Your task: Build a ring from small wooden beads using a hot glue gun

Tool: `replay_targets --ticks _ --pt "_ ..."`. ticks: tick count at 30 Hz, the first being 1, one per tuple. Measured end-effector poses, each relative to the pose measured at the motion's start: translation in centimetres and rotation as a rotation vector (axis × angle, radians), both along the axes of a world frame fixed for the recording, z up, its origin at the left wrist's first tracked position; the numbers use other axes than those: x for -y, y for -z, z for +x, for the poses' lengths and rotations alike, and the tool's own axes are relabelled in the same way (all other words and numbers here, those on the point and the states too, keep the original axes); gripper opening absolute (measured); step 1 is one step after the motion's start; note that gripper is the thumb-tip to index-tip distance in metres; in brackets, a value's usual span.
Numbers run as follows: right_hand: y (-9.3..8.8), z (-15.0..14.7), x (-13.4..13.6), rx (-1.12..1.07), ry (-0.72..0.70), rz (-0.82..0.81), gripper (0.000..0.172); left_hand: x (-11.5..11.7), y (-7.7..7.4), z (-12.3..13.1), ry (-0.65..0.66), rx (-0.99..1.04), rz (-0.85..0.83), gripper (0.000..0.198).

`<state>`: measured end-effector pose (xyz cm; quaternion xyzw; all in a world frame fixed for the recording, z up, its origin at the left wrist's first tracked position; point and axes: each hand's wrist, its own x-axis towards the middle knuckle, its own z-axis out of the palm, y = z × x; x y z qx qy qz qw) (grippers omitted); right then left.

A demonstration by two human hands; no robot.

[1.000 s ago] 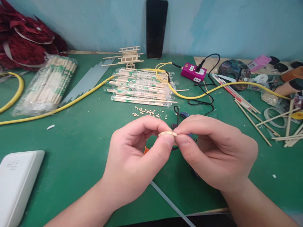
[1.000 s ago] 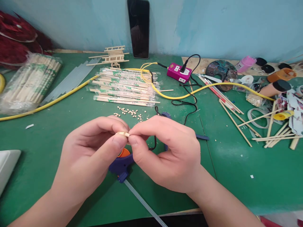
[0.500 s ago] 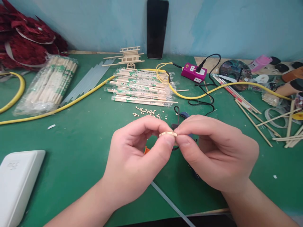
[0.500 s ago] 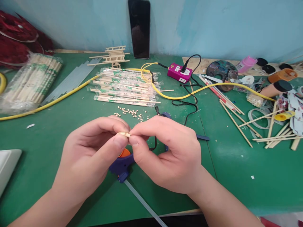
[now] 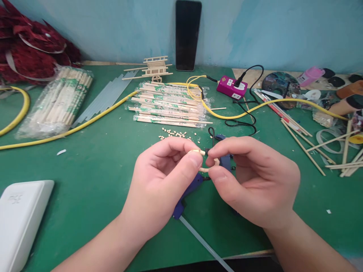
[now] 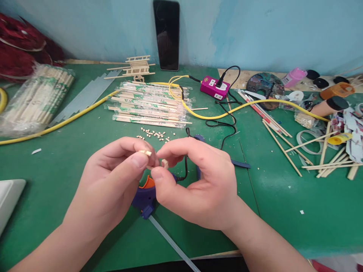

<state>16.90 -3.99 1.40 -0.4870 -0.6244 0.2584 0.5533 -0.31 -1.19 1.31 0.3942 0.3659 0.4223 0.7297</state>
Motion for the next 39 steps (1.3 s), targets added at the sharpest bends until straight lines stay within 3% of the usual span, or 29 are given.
replay_targets --ticks 7,15,23,39 --pt "0.38 0.35 0.37 0.003 0.024 -0.051 0.025 0.0 0.15 -0.09 -0.037 -0.059 0.024 0.013" --pt "0.47 0.27 -0.02 0.023 -0.023 0.065 0.029 0.09 -0.21 0.34 -0.045 -0.097 0.053 0.01" --pt "0.43 0.35 0.02 0.031 -0.008 0.065 0.031 0.08 -0.15 0.35 -0.039 -0.13 0.086 0.011" --pt "0.4 0.32 0.28 0.021 0.034 0.053 0.029 0.14 -0.32 0.58 -0.069 -0.14 0.031 0.005"
